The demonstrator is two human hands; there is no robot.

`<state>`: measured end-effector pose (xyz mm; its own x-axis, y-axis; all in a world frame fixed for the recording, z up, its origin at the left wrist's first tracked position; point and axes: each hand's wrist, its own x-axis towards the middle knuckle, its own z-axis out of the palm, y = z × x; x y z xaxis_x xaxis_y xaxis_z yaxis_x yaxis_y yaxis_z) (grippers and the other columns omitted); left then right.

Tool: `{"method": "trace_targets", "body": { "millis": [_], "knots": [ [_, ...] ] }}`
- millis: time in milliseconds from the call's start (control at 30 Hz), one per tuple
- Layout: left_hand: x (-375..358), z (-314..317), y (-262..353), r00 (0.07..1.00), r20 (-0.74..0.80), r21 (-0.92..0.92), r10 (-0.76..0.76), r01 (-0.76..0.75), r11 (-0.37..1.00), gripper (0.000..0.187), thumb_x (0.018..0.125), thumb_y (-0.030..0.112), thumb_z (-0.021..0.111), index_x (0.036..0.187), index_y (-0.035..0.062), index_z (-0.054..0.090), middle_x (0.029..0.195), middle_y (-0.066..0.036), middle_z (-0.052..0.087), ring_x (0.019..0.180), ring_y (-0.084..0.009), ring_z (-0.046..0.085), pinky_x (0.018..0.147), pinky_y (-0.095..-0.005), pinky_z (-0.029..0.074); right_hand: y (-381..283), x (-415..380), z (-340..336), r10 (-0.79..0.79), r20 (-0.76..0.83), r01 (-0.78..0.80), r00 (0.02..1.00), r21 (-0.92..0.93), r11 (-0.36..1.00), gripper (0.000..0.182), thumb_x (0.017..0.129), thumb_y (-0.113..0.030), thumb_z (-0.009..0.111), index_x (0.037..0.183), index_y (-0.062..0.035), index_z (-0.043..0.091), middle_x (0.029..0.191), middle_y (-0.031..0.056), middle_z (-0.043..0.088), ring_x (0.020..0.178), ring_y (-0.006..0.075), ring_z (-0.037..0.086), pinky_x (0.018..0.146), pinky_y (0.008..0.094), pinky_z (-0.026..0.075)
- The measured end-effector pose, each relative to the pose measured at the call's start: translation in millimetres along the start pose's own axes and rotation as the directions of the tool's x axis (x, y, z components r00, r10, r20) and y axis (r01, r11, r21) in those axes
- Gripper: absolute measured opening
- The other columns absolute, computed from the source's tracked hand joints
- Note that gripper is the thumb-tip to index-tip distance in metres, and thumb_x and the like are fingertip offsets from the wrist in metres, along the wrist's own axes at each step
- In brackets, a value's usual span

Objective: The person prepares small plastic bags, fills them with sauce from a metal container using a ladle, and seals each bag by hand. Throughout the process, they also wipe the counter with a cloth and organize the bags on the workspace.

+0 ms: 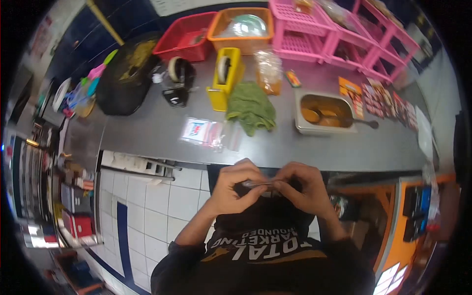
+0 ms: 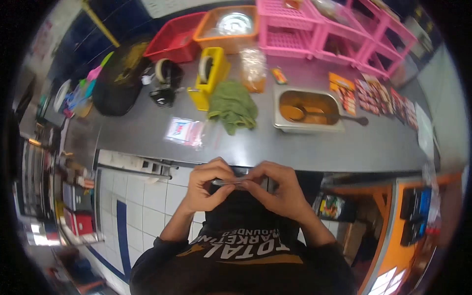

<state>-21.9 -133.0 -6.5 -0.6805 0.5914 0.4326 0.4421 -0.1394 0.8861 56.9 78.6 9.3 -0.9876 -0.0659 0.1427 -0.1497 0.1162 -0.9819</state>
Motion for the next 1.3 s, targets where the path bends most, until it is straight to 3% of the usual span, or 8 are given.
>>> {"method": "trace_targets", "body": {
  "millis": [100,300,500,700,1000,1100,1200,1300],
  "knots": [
    [12,-5,5,0.994,0.111,0.150,0.020,-0.037,0.988,0.009,0.075,0.000,0.075,0.082,0.0037,0.072,0.079,-0.007,0.069,0.073,-0.0220,0.062,0.069,-0.0337,0.046,-6,3,4,0.006,-0.024,-0.007,1.000,-0.037,0.999,0.007,0.089,-0.005,0.076,0.092,-0.0028,0.071,0.086,0.0069,0.070,0.078,0.0161,0.066,0.071,0.0302,0.051],
    [31,-6,10,0.983,0.137,0.267,0.119,-0.152,0.952,0.012,0.071,-0.002,0.075,0.080,0.0040,0.071,0.077,-0.007,0.068,0.069,-0.0245,0.062,0.067,-0.0347,0.045,-13,13,-3,-0.195,-0.046,0.179,0.980,-0.239,0.954,0.010,0.087,-0.005,0.078,0.092,-0.0029,0.070,0.086,0.0075,0.070,0.080,0.0216,0.065,0.072,0.0334,0.051],
    [42,-2,10,0.990,0.073,0.255,0.118,-0.133,0.958,0.013,0.069,-0.002,0.076,0.079,0.0028,0.070,0.076,-0.009,0.067,0.067,-0.0256,0.062,0.066,-0.0340,0.046,-14,11,-6,-0.218,-0.155,0.177,0.963,-0.243,0.954,0.011,0.086,-0.003,0.078,0.091,-0.0016,0.069,0.086,0.0085,0.070,0.080,0.0218,0.065,0.071,0.0334,0.051],
    [53,-7,12,0.961,0.169,0.344,0.217,-0.264,0.901,0.012,0.069,-0.006,0.072,0.078,0.0001,0.069,0.074,-0.011,0.066,0.066,-0.0239,0.062,0.067,-0.0329,0.048,-1,14,-9,-0.272,-0.220,0.223,0.937,-0.223,0.949,0.012,0.087,-0.004,0.078,0.092,-0.0013,0.068,0.088,0.0093,0.070,0.080,0.0201,0.066,0.071,0.0320,0.051],
    [65,-19,18,0.984,0.132,0.382,0.119,-0.161,0.910,0.007,0.076,-0.005,0.072,0.081,0.0007,0.071,0.075,-0.011,0.067,0.065,-0.0223,0.063,0.062,-0.0309,0.049,5,24,-9,-0.277,-0.363,0.246,0.890,-0.132,0.960,0.007,0.088,-0.003,0.075,0.091,-0.0001,0.069,0.088,0.0106,0.071,0.080,0.0186,0.067,0.073,0.0310,0.051],
    [74,-26,14,0.985,0.121,0.435,0.125,-0.166,0.885,0.003,0.080,-0.004,0.070,0.082,-0.0013,0.071,0.073,-0.012,0.067,0.063,-0.0224,0.065,0.062,-0.0299,0.049,13,31,-7,-0.297,-0.377,0.260,0.877,-0.147,0.954,0.014,0.087,-0.003,0.076,0.099,0.0002,0.070,0.092,0.0121,0.072,0.083,0.0212,0.068,0.075,0.0327,0.051],
    [90,-44,4,0.998,-0.049,0.413,-0.030,0.048,0.909,0.005,0.087,0.000,0.068,0.083,-0.0022,0.070,0.069,-0.012,0.066,0.063,-0.0188,0.066,0.062,-0.0295,0.049,2,39,-2,-0.424,-0.481,0.251,0.767,-0.384,0.889,0.024,0.086,-0.004,0.077,0.110,0.0001,0.070,0.096,0.0137,0.072,0.086,0.0250,0.068,0.076,0.0351,0.052],
    [126,-60,1,0.999,-0.024,0.534,0.023,-0.007,0.845,0.011,0.091,0.005,0.066,0.084,-0.0020,0.071,0.067,-0.010,0.066,0.062,-0.0149,0.065,0.060,-0.0283,0.049,6,33,-4,-0.418,-0.454,0.226,0.787,-0.417,0.880,0.032,0.086,-0.004,0.077,0.117,-0.0003,0.069,0.099,0.0146,0.072,0.088,0.0282,0.068,0.077,0.0373,0.053]
  ]
}}
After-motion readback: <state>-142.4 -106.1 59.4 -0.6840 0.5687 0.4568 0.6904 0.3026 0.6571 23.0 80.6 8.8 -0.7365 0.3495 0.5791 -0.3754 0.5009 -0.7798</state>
